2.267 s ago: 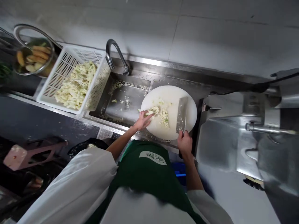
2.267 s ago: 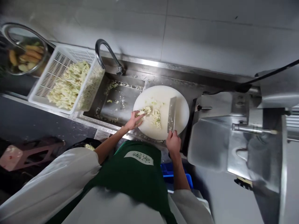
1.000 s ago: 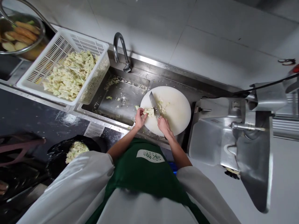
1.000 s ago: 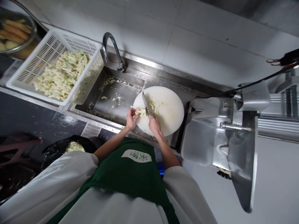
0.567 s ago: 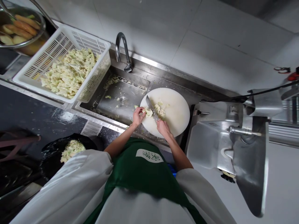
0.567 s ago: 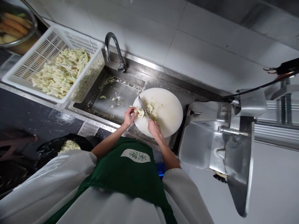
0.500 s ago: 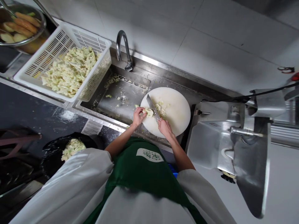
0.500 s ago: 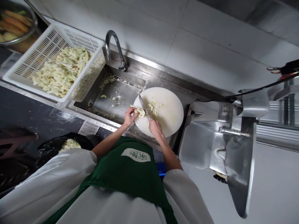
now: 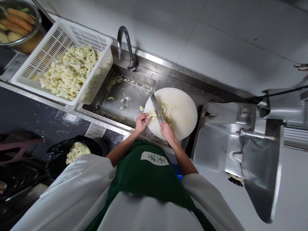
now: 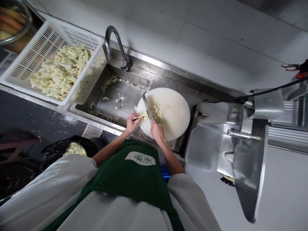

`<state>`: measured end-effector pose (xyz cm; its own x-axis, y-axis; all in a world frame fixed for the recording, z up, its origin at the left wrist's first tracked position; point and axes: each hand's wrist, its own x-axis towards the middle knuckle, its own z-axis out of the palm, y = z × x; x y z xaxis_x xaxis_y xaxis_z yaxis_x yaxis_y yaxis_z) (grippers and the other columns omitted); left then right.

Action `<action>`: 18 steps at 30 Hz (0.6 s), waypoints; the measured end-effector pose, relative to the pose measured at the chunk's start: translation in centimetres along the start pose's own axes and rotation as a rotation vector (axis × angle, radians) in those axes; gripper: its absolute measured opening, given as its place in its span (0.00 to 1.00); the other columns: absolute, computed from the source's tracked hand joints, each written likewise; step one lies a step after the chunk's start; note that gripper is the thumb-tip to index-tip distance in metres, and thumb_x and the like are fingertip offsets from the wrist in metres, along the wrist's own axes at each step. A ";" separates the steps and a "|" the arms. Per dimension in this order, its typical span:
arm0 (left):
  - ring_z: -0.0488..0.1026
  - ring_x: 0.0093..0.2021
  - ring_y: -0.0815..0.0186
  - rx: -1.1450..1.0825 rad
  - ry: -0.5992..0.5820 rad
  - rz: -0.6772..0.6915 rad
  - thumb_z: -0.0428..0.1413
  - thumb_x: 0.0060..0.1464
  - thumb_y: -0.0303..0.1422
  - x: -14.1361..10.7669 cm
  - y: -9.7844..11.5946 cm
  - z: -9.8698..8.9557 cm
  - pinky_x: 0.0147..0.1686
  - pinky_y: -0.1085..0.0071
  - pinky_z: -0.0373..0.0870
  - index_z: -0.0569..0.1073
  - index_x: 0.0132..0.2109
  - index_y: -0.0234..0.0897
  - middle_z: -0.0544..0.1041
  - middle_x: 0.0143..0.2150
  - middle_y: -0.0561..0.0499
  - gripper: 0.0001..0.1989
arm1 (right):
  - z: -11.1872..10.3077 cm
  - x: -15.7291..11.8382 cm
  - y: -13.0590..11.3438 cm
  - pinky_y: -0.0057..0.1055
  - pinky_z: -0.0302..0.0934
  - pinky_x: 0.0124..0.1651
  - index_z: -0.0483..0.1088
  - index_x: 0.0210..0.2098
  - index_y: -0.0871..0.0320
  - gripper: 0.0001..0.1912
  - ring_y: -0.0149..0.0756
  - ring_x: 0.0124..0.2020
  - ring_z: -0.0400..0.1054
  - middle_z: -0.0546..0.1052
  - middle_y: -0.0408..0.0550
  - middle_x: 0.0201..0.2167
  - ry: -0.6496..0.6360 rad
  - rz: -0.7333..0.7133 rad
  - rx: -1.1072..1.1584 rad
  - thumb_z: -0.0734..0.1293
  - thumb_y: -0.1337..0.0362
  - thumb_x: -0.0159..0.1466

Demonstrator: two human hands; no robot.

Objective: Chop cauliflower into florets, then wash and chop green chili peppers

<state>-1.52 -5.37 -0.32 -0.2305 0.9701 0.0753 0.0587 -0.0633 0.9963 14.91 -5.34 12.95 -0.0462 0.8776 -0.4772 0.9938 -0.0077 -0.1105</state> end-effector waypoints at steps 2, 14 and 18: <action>0.77 0.44 0.64 -0.005 0.029 -0.009 0.61 0.61 0.44 -0.3 0.0 0.2 0.43 0.67 0.81 0.77 0.43 0.38 0.75 0.44 0.46 0.13 | -0.1 -0.5 -0.6 0.33 0.64 0.51 0.68 0.56 0.65 0.21 0.45 0.48 0.76 0.80 0.62 0.46 0.066 0.016 0.018 0.51 0.60 0.77; 0.76 0.45 0.63 0.022 0.058 0.009 0.60 0.61 0.43 1.4 -1.5 0.1 0.46 0.65 0.78 0.78 0.45 0.38 0.76 0.45 0.45 0.13 | 0.8 0.7 0.8 0.32 0.64 0.50 0.72 0.53 0.65 0.18 0.45 0.49 0.76 0.81 0.62 0.47 -0.030 -0.010 0.014 0.55 0.62 0.76; 0.76 0.41 0.64 -0.026 0.071 0.014 0.62 0.59 0.42 2.7 -1.7 1.0 0.45 0.65 0.77 0.77 0.39 0.37 0.77 0.40 0.47 0.12 | 0.3 -0.5 0.8 0.32 0.63 0.49 0.69 0.56 0.66 0.22 0.45 0.45 0.77 0.81 0.62 0.44 0.066 0.000 -0.020 0.51 0.60 0.77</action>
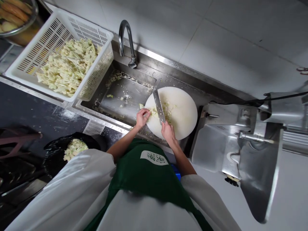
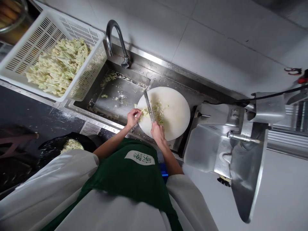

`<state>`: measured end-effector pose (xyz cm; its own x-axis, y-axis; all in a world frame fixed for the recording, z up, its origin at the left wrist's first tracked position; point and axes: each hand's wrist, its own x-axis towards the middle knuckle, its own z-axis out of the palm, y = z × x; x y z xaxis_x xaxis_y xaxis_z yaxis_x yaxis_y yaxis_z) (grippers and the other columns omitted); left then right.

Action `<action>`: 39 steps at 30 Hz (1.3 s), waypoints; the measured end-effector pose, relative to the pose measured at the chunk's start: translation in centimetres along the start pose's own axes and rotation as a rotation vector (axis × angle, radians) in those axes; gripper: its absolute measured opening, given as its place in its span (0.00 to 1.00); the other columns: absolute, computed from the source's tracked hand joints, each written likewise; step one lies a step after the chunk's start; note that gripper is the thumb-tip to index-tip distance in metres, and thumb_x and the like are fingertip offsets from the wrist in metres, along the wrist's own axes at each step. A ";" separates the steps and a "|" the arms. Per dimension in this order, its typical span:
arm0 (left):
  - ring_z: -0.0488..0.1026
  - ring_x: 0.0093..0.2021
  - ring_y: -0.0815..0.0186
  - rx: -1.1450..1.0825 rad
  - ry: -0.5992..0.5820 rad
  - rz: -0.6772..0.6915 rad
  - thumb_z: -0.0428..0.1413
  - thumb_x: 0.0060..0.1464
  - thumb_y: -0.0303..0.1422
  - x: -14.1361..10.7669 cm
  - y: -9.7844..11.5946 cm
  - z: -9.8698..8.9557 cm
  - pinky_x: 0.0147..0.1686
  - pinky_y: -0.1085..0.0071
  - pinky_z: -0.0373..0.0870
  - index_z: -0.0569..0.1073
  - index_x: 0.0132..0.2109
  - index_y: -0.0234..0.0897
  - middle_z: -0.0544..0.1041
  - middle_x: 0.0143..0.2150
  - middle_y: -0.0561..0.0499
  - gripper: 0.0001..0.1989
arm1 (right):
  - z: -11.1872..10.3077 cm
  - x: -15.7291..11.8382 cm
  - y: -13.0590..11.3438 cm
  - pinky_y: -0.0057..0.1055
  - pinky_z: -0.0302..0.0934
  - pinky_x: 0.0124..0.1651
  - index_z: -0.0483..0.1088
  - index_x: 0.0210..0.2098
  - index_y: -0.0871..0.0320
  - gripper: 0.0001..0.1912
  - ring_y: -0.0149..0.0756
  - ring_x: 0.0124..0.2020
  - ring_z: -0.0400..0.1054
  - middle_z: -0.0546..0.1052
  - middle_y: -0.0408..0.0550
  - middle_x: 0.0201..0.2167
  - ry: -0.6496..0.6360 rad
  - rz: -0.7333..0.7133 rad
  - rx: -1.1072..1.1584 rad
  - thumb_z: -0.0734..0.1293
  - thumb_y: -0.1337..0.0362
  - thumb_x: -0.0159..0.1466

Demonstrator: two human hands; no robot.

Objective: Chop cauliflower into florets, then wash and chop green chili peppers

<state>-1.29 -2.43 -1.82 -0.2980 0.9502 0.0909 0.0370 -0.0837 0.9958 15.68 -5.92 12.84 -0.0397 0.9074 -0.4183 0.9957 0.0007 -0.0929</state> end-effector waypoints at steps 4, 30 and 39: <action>0.76 0.41 0.63 -0.031 0.006 0.046 0.63 0.58 0.42 0.3 0.0 0.6 0.44 0.65 0.76 0.78 0.36 0.37 0.77 0.40 0.46 0.12 | 0.1 -0.1 -0.9 0.33 0.63 0.47 0.69 0.56 0.64 0.22 0.45 0.43 0.77 0.82 0.61 0.42 0.041 -0.049 0.000 0.50 0.59 0.78; 0.72 0.51 0.56 0.291 -0.226 0.253 0.51 0.69 0.40 0.3 1.1 5.6 0.55 0.54 0.69 0.79 0.52 0.39 0.81 0.47 0.44 0.16 | -0.9 1.3 2.7 0.33 0.57 0.37 0.70 0.46 0.62 0.17 0.43 0.33 0.72 0.80 0.58 0.35 0.353 0.238 0.389 0.54 0.59 0.75; 0.73 0.44 0.59 0.358 -0.169 0.272 0.58 0.65 0.43 -0.6 1.0 5.9 0.48 0.59 0.68 0.81 0.45 0.41 0.80 0.42 0.46 0.12 | 0.1 2.8 -0.2 0.33 0.57 0.37 0.70 0.48 0.64 0.20 0.43 0.32 0.71 0.79 0.58 0.34 0.326 0.182 0.404 0.52 0.58 0.75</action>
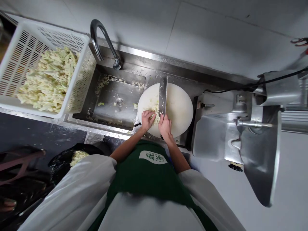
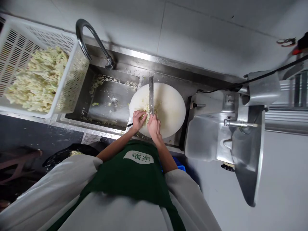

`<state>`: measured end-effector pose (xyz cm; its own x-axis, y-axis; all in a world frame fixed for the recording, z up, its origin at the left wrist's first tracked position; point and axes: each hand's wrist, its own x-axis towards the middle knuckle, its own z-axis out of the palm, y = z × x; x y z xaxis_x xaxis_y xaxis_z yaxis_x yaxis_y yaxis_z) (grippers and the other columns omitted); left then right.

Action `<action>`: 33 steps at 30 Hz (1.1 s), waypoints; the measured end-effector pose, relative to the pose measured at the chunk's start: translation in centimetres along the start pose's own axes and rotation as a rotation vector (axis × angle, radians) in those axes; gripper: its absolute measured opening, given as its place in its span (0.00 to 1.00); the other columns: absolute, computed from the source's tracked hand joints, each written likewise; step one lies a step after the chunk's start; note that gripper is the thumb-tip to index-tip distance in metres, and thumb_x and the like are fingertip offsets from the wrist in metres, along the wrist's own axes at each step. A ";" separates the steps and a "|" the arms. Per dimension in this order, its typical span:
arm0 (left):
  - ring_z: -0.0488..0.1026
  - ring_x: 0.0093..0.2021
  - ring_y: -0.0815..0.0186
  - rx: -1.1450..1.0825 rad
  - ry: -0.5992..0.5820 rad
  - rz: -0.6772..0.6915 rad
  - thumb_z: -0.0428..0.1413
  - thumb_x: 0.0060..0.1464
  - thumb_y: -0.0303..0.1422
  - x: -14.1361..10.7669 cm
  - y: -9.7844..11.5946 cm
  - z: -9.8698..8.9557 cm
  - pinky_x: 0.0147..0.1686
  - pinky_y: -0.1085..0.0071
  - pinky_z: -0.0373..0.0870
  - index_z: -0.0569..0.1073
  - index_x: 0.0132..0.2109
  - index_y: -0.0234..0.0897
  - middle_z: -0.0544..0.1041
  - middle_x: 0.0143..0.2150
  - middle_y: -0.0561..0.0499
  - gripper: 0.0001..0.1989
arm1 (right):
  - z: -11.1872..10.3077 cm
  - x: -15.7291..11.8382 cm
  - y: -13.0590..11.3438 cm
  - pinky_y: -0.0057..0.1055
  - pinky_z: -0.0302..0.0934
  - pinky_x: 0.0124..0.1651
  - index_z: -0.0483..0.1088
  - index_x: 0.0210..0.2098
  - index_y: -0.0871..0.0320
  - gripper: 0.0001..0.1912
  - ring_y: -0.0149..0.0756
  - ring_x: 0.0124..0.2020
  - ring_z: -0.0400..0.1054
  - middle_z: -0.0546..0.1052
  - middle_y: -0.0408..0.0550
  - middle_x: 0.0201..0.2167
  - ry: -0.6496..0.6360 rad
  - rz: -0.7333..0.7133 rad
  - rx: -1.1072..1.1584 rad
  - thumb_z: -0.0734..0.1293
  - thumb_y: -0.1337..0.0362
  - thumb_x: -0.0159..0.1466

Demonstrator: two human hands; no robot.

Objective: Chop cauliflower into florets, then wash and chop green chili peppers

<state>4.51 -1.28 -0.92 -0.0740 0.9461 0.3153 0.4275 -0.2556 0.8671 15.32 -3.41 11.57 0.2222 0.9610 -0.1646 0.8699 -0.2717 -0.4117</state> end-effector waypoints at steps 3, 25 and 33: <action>0.73 0.44 0.59 -0.016 -0.018 0.002 0.57 0.66 0.42 0.3 0.1 0.0 0.49 0.58 0.68 0.80 0.44 0.41 0.80 0.42 0.47 0.11 | 0.3 -0.1 -0.1 0.33 0.57 0.37 0.70 0.48 0.64 0.20 0.43 0.32 0.70 0.78 0.57 0.33 -0.005 -0.002 0.002 0.51 0.58 0.75; 0.70 0.51 0.55 -0.061 -0.168 0.039 0.52 0.68 0.43 4.8 -1.0 1.2 0.55 0.52 0.67 0.82 0.47 0.42 0.81 0.49 0.44 0.16 | 2.8 6.5 -0.2 0.31 0.61 0.41 0.70 0.50 0.63 0.21 0.39 0.34 0.72 0.80 0.56 0.36 -0.090 0.063 -0.063 0.51 0.59 0.76; 0.57 0.71 0.44 0.077 -0.376 0.167 0.59 0.61 0.49 6.1 -1.7 -1.7 0.65 0.44 0.57 0.79 0.51 0.42 0.65 0.71 0.41 0.19 | -1.0 7.8 3.1 0.34 0.64 0.43 0.72 0.47 0.61 0.20 0.43 0.39 0.73 0.80 0.56 0.36 0.133 0.031 0.189 0.55 0.55 0.73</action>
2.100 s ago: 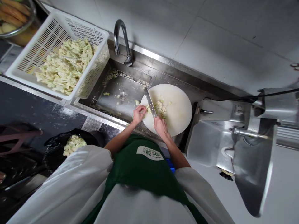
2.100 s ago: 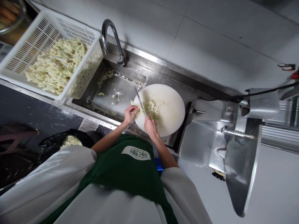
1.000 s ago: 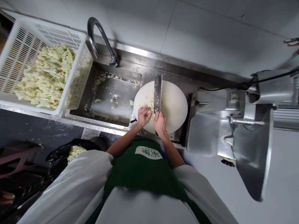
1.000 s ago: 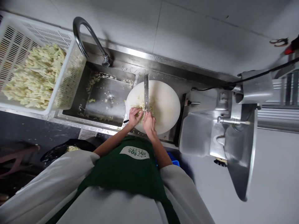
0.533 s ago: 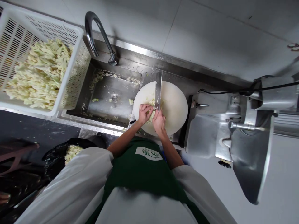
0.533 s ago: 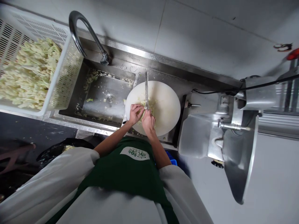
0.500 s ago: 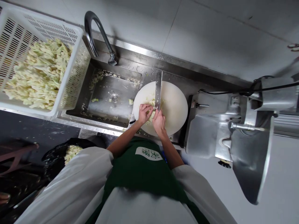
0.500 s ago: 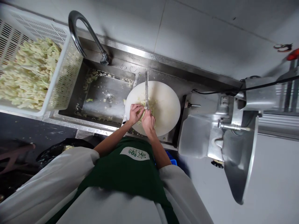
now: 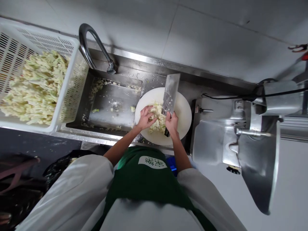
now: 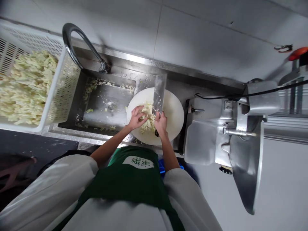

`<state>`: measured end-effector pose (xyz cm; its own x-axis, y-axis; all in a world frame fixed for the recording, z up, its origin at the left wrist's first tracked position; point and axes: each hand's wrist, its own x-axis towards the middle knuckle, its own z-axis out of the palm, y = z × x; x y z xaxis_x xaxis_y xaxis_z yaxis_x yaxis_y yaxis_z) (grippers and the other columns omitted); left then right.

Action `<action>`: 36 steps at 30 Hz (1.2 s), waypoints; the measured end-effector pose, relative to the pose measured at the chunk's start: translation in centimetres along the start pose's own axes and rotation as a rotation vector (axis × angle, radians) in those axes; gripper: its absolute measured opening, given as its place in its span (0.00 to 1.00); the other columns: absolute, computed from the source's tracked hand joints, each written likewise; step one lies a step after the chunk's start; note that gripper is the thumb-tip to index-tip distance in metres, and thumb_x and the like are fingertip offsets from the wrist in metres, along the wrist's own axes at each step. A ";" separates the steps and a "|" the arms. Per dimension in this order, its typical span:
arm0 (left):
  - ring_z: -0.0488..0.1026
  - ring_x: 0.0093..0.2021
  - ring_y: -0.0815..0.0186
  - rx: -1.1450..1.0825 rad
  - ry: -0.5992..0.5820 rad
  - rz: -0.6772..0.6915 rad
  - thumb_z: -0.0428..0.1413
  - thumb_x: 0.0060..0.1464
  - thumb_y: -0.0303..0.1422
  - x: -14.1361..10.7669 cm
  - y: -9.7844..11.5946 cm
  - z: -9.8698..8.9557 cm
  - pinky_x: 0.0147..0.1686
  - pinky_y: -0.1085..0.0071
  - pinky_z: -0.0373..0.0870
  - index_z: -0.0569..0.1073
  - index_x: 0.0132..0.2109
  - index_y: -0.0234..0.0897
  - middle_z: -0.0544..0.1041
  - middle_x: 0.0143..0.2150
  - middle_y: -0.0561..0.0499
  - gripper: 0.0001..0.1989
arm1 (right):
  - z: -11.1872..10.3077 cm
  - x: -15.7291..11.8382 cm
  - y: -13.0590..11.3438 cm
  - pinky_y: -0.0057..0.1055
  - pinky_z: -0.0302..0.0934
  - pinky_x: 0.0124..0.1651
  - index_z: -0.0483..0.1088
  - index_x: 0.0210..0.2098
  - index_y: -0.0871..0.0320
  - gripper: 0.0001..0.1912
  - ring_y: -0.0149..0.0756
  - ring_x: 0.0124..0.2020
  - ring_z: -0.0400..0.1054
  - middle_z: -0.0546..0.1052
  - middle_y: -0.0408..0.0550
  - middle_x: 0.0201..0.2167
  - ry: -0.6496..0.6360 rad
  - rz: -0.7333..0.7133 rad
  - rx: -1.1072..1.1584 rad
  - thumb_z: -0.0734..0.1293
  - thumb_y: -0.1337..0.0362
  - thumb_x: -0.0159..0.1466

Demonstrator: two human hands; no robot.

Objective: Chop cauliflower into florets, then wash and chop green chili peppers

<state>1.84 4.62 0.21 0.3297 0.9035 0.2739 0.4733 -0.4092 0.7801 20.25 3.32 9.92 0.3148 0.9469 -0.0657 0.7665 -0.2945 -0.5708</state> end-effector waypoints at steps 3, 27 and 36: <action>0.45 0.75 0.34 0.069 -0.202 0.076 0.67 0.46 0.58 -0.8 -0.1 -1.0 0.67 0.34 0.49 0.73 0.62 0.42 0.51 0.77 0.35 0.41 | -2.2 -0.9 1.6 0.33 0.64 0.39 0.71 0.46 0.60 0.20 0.42 0.35 0.73 0.78 0.53 0.31 0.079 0.051 0.035 0.55 0.53 0.72; 0.39 0.76 0.30 0.315 -0.396 0.215 0.67 0.47 0.54 -2.0 1.6 -1.3 0.64 0.33 0.51 0.70 0.65 0.46 0.57 0.74 0.36 0.41 | -5.0 -12.0 9.0 0.33 0.61 0.32 0.71 0.37 0.58 0.23 0.39 0.25 0.68 0.70 0.44 0.19 0.183 0.345 0.166 0.57 0.45 0.70; 0.67 0.61 0.41 0.303 -0.299 0.158 0.65 0.54 0.42 1.0 0.8 2.1 0.53 0.47 0.69 0.77 0.56 0.43 0.72 0.60 0.36 0.22 | -4.8 -13.4 9.1 0.33 0.62 0.34 0.73 0.36 0.58 0.22 0.40 0.28 0.69 0.73 0.47 0.21 0.139 0.293 0.131 0.57 0.48 0.69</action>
<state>4.26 4.93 -0.05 0.6174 0.7686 0.1676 0.6010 -0.5983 0.5300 25.73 -12.69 9.52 0.5910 0.7952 -0.1356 0.5567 -0.5237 -0.6449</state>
